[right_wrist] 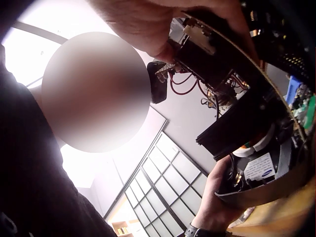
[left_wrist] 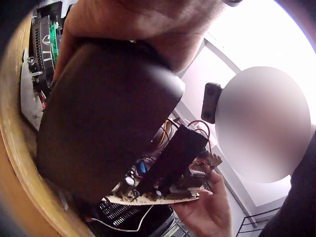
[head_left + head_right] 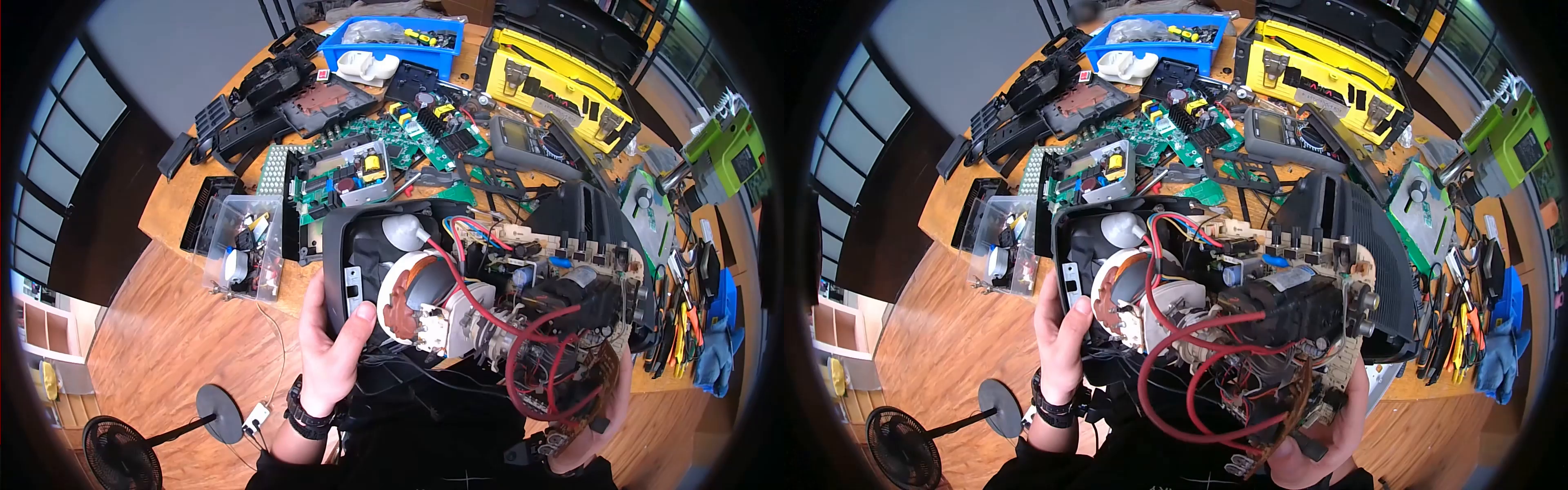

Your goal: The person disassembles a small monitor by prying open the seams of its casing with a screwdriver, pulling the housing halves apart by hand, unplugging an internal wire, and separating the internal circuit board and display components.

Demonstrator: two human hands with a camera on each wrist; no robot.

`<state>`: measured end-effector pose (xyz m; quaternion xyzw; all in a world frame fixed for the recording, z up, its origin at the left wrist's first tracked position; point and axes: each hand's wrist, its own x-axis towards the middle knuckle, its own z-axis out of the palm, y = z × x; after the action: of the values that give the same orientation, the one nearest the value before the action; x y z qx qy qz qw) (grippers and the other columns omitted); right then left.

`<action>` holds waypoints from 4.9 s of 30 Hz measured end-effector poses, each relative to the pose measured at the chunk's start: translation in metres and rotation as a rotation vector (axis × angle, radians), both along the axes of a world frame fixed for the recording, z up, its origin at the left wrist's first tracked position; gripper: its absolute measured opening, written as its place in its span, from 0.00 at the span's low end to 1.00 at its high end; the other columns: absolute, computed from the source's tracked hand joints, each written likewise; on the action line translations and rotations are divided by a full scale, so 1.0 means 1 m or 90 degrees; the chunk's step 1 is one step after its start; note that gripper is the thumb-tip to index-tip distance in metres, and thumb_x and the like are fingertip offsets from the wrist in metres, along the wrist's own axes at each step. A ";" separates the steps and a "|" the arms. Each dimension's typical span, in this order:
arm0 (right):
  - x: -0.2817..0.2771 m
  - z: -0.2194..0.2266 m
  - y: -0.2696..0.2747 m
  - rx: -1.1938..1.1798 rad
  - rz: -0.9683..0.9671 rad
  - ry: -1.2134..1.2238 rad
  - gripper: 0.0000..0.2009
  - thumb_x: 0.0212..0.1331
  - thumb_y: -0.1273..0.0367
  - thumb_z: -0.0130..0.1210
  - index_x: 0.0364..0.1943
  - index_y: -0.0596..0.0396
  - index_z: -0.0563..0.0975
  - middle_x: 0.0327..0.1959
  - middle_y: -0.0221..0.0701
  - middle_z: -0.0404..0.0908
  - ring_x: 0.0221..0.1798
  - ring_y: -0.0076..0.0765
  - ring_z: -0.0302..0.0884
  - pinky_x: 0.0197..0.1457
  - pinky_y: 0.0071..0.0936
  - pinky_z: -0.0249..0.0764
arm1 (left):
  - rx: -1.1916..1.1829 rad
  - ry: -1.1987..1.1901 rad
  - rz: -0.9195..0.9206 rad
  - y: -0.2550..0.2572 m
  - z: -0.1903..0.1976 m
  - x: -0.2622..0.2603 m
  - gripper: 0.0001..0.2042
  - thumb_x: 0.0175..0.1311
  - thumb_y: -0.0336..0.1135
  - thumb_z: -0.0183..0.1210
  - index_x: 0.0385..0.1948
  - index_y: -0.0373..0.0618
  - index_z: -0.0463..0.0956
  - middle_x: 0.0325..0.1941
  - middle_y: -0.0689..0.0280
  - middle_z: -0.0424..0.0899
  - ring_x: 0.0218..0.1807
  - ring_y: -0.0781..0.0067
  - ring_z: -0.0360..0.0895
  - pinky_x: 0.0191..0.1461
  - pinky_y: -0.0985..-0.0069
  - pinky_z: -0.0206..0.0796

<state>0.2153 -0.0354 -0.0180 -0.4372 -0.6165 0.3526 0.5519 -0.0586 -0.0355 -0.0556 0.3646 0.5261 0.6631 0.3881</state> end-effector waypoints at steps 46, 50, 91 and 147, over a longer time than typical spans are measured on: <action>-0.020 -0.008 -0.013 -0.064 -0.093 0.162 0.30 0.69 0.60 0.41 0.70 0.66 0.58 0.68 0.46 0.64 0.69 0.46 0.66 0.70 0.42 0.67 | -0.015 -0.090 -0.016 0.012 0.002 -0.006 0.21 0.68 0.29 0.59 0.60 0.41 0.63 0.44 0.70 0.79 0.43 0.86 0.73 0.46 0.85 0.66; -0.003 -0.016 0.001 -0.129 -0.133 0.208 0.34 0.66 0.59 0.46 0.70 0.69 0.56 0.68 0.48 0.64 0.68 0.47 0.66 0.69 0.41 0.66 | 0.008 -0.084 -0.024 0.010 -0.001 -0.006 0.22 0.67 0.28 0.59 0.60 0.42 0.63 0.45 0.70 0.79 0.44 0.86 0.73 0.48 0.84 0.65; 0.021 -0.065 -0.009 0.005 0.146 0.028 0.53 0.53 0.54 0.68 0.72 0.71 0.47 0.66 0.51 0.63 0.66 0.48 0.66 0.68 0.36 0.62 | 0.121 0.604 0.052 -0.050 -0.028 -0.032 0.11 0.59 0.33 0.56 0.39 0.37 0.70 0.37 0.53 0.74 0.37 0.58 0.74 0.42 0.67 0.68; 0.021 -0.050 -0.036 -0.230 0.047 -0.132 0.53 0.52 0.53 0.67 0.75 0.57 0.44 0.69 0.44 0.62 0.67 0.45 0.65 0.70 0.36 0.60 | 0.021 0.117 0.012 -0.048 -0.047 -0.006 0.39 0.70 0.55 0.44 0.71 0.31 0.45 0.71 0.42 0.59 0.72 0.52 0.60 0.75 0.58 0.47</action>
<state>0.2361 -0.0714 -0.0675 -0.5403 -0.6121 0.4307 0.3847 -0.0647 -0.0836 -0.1029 0.4251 0.5519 0.6391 0.3260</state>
